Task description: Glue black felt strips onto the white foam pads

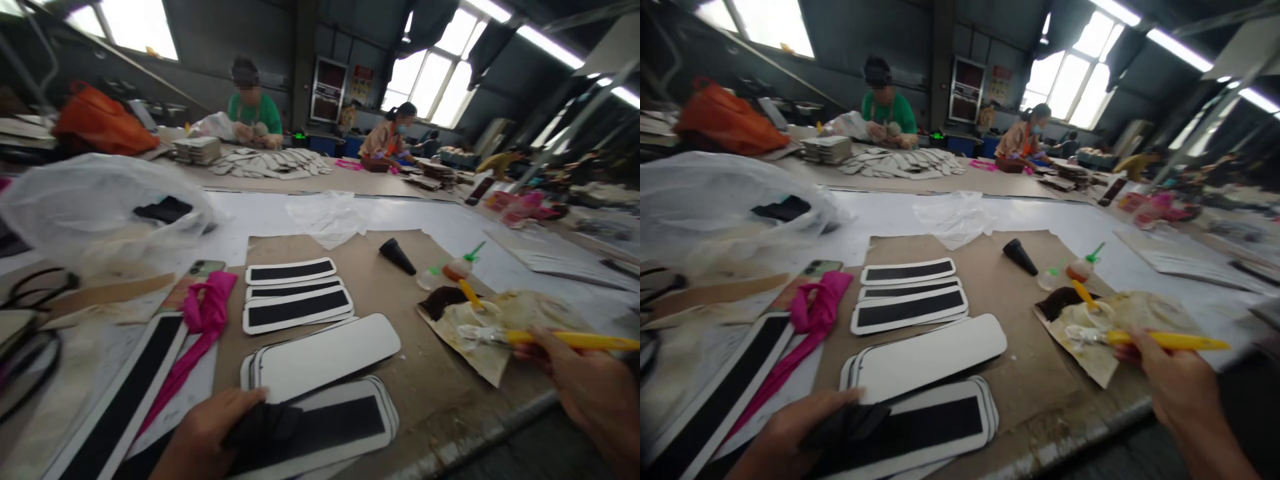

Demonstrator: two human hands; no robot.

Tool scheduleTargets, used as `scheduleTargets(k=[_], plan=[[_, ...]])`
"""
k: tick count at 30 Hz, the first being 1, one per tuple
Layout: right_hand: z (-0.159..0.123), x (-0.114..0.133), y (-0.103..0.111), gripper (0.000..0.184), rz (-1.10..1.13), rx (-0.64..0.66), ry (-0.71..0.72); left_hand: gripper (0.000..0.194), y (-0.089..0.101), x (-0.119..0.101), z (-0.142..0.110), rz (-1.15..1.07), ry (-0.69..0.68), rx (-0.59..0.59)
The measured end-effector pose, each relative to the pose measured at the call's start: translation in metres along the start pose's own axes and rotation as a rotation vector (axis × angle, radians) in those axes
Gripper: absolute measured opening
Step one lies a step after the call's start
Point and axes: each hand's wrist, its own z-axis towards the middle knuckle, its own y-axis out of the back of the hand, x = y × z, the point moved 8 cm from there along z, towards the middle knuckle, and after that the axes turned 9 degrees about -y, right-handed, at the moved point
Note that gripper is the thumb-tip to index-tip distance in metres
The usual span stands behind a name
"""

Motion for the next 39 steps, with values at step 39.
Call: scheduleTargets(k=[39], plan=[[-0.15, 0.092, -0.129, 0.027, -0.337, 0.241, 0.589, 0.035, -0.005, 0.0, -0.002, 0.14, 0.011, -0.003]])
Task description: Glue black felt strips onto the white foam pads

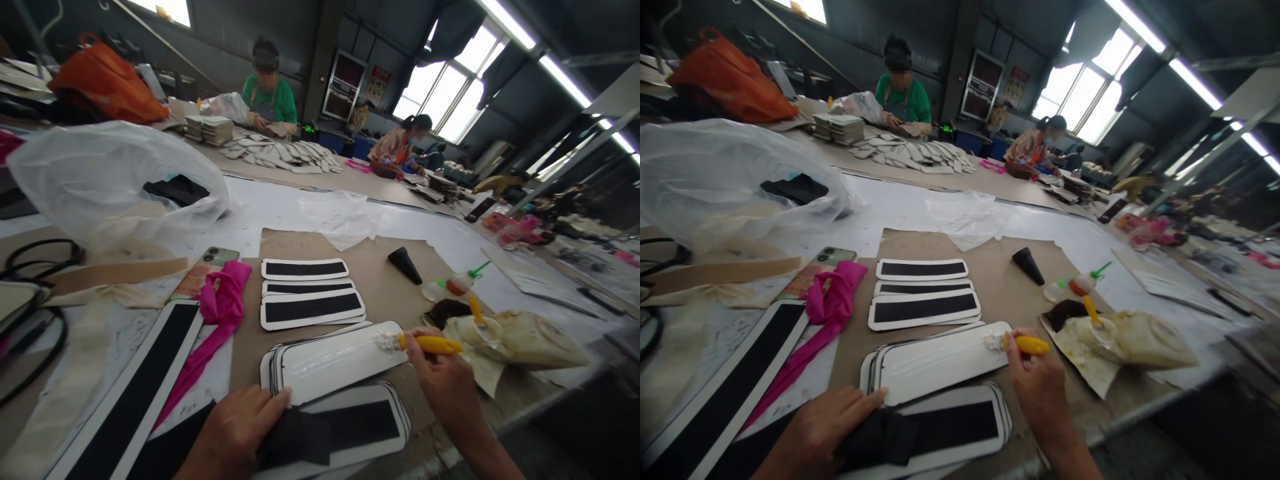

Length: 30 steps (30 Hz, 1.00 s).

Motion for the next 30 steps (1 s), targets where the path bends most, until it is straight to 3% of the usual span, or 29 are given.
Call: scheduleTargets(k=[4, 12, 16, 19, 21, 24, 27, 30], plan=[[0.004, -0.005, 0.009, 0.023, -0.074, -0.054, 0.075, 0.042, -0.002, 0.0, -0.001, -0.007, 0.009, 0.048], [0.004, -0.004, 0.026, 0.019, -0.12, -0.115, 0.196, 0.039, -0.001, 0.0, -0.001, 0.006, 0.005, 0.031], [-0.011, 0.007, 0.021, 0.015, -0.033, -0.113, 0.288, 0.043, -0.003, 0.0, -0.001, 0.005, 0.002, 0.049], [-0.029, 0.021, 0.01, 0.01, 0.112, -0.025, 0.303, 0.042, -0.002, 0.0, 0.0, -0.01, 0.005, 0.034], [-0.038, 0.025, 0.005, 0.01, 0.23, 0.044, 0.247, 0.04, -0.002, 0.002, -0.001, -0.024, 0.008, 0.018], [-0.04, 0.013, 0.008, 0.014, 0.344, 0.081, 0.044, 0.043, -0.005, 0.005, -0.005, -0.039, 0.015, 0.027], [-0.034, -0.013, 0.02, 0.021, 0.404, 0.04, -0.164, 0.048, -0.009, 0.01, -0.01, -0.095, 0.054, 0.046], [-0.027, -0.03, 0.034, 0.026, 0.436, -0.019, -0.271, 0.053, -0.003, 0.023, -0.01, -0.217, 0.203, 0.044]])
